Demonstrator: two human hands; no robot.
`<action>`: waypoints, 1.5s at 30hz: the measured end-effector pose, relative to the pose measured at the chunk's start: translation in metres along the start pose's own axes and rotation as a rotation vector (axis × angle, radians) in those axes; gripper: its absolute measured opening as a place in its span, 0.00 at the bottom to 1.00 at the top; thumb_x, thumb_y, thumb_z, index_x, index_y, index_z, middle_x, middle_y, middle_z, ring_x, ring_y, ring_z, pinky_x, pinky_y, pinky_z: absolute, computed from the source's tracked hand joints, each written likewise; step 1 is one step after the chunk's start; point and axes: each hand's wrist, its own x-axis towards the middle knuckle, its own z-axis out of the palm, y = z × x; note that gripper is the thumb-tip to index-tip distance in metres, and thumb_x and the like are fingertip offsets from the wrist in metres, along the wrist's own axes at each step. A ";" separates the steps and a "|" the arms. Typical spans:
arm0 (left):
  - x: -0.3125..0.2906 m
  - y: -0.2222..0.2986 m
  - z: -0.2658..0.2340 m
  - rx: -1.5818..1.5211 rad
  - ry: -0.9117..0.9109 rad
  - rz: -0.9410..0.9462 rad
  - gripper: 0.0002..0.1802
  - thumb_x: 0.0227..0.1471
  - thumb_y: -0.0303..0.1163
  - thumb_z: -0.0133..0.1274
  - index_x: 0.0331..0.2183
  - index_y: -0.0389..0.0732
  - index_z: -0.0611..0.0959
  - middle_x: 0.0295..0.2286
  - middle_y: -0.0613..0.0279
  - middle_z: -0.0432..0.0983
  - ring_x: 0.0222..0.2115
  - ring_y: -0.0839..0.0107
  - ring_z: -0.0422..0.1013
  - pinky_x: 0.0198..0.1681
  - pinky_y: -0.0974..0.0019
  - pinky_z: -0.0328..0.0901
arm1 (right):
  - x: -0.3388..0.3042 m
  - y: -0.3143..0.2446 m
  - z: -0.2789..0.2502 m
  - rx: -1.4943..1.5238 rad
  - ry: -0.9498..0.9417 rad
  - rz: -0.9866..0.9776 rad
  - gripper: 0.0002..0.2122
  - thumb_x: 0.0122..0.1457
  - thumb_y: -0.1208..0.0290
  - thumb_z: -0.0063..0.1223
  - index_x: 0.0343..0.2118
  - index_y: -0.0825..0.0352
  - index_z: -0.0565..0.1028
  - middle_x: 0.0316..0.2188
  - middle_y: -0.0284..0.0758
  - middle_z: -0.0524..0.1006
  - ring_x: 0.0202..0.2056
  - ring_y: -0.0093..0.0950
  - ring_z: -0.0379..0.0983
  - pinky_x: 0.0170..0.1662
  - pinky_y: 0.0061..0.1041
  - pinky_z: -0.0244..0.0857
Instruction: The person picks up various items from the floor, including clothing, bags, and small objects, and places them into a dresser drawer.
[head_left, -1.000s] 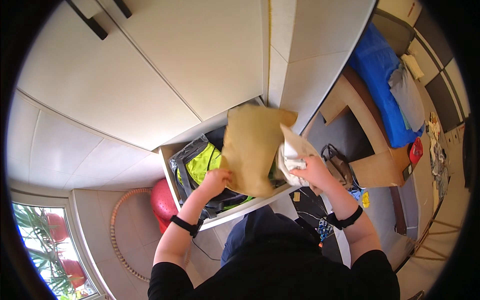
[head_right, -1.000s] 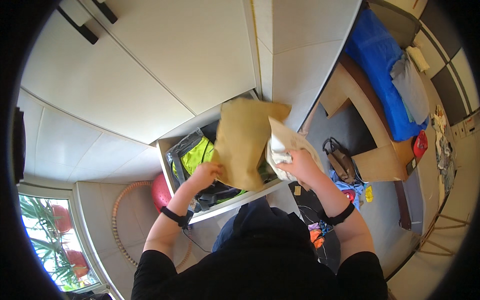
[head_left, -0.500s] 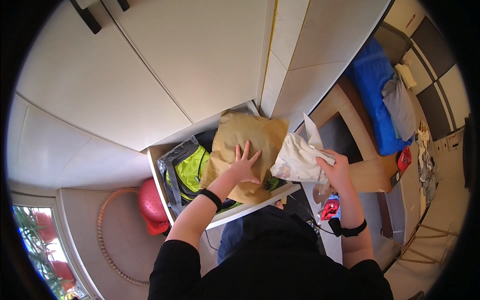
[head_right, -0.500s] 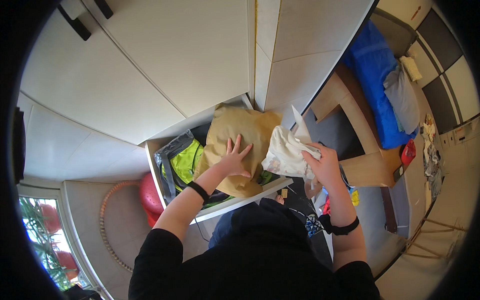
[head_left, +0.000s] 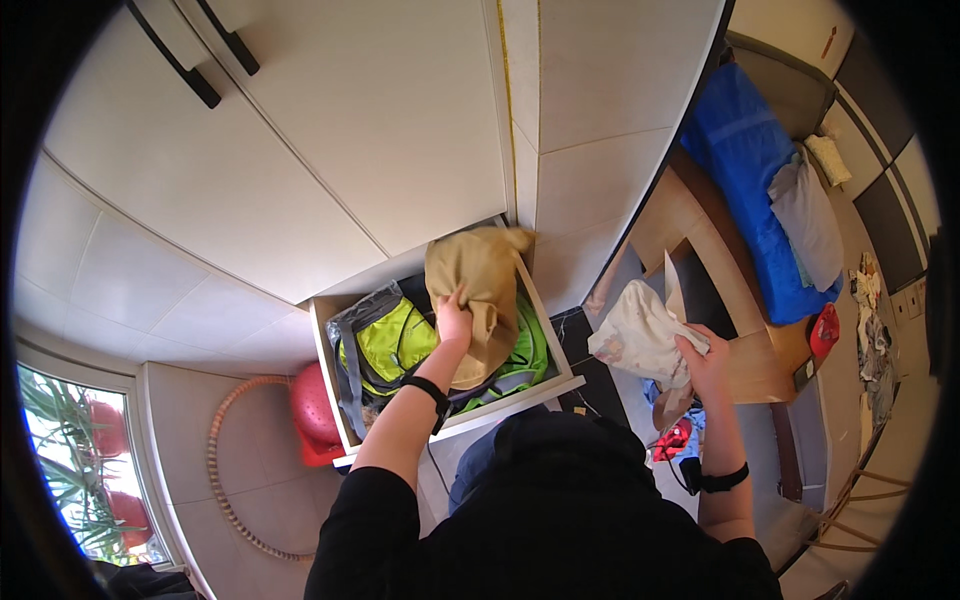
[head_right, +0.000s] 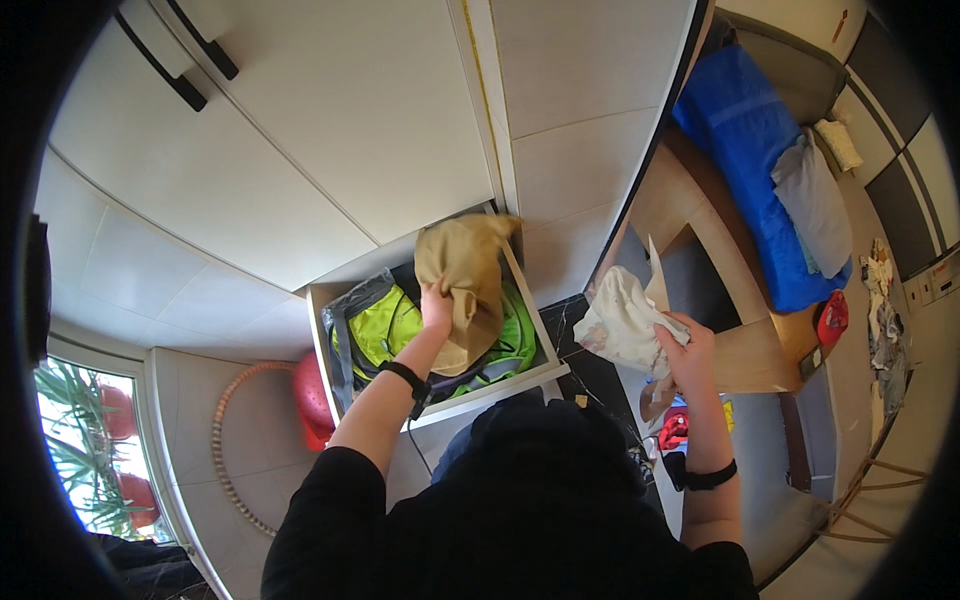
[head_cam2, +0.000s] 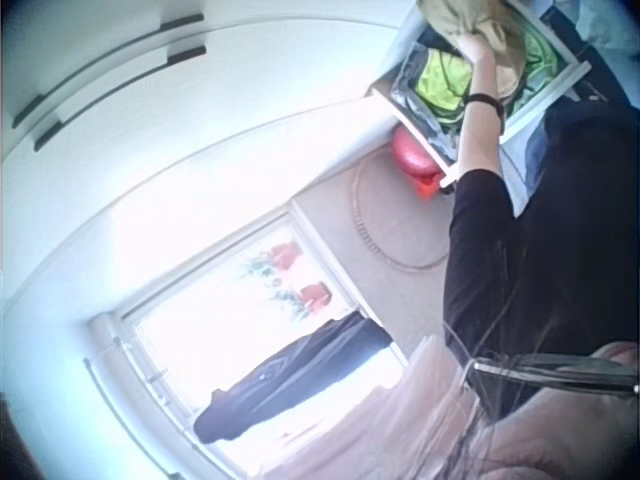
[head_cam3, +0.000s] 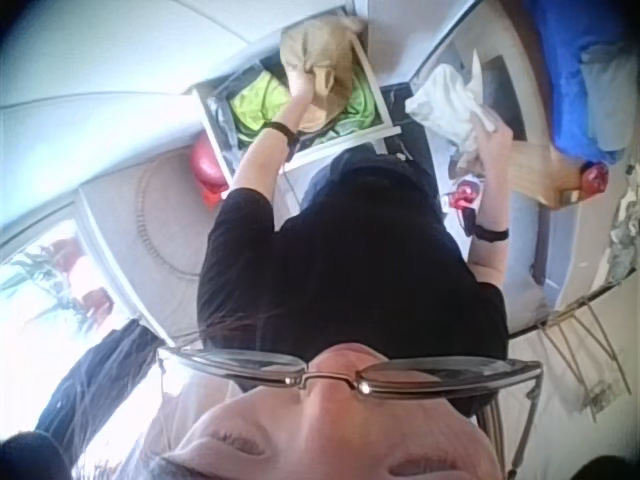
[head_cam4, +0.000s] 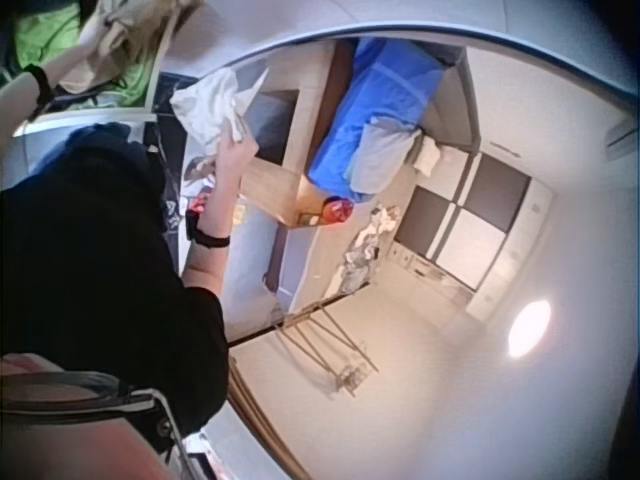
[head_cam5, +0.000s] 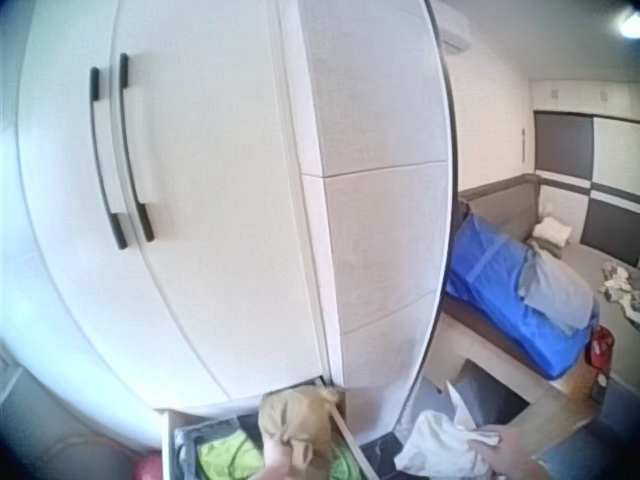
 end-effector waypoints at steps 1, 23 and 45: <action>0.001 0.001 -0.007 -0.032 0.131 0.022 0.22 0.41 0.24 0.48 0.43 0.48 0.75 0.37 0.50 0.65 0.35 0.54 0.67 0.41 0.60 0.63 | 0.001 0.002 -0.004 -0.013 0.006 -0.001 0.10 0.47 0.75 0.55 0.31 0.76 0.74 0.24 0.37 0.76 0.26 0.20 0.71 0.32 0.18 0.64; 0.077 0.076 0.037 0.949 -0.863 0.044 0.51 0.34 0.60 0.55 0.57 0.64 0.48 0.59 0.67 0.23 0.58 0.49 0.20 0.44 0.19 0.33 | -0.019 -0.010 0.011 -0.146 0.010 0.205 0.09 0.46 0.75 0.55 0.31 0.72 0.75 0.23 0.37 0.76 0.27 0.23 0.72 0.33 0.21 0.64; 0.084 -0.059 0.005 -0.975 -0.423 -0.970 0.22 0.39 0.34 0.61 0.39 0.41 0.76 0.31 0.56 0.75 0.34 0.62 0.71 0.42 0.57 0.64 | -0.011 -0.053 0.039 -0.137 -0.046 0.015 0.08 0.46 0.78 0.54 0.31 0.73 0.74 0.24 0.38 0.75 0.26 0.26 0.71 0.32 0.20 0.63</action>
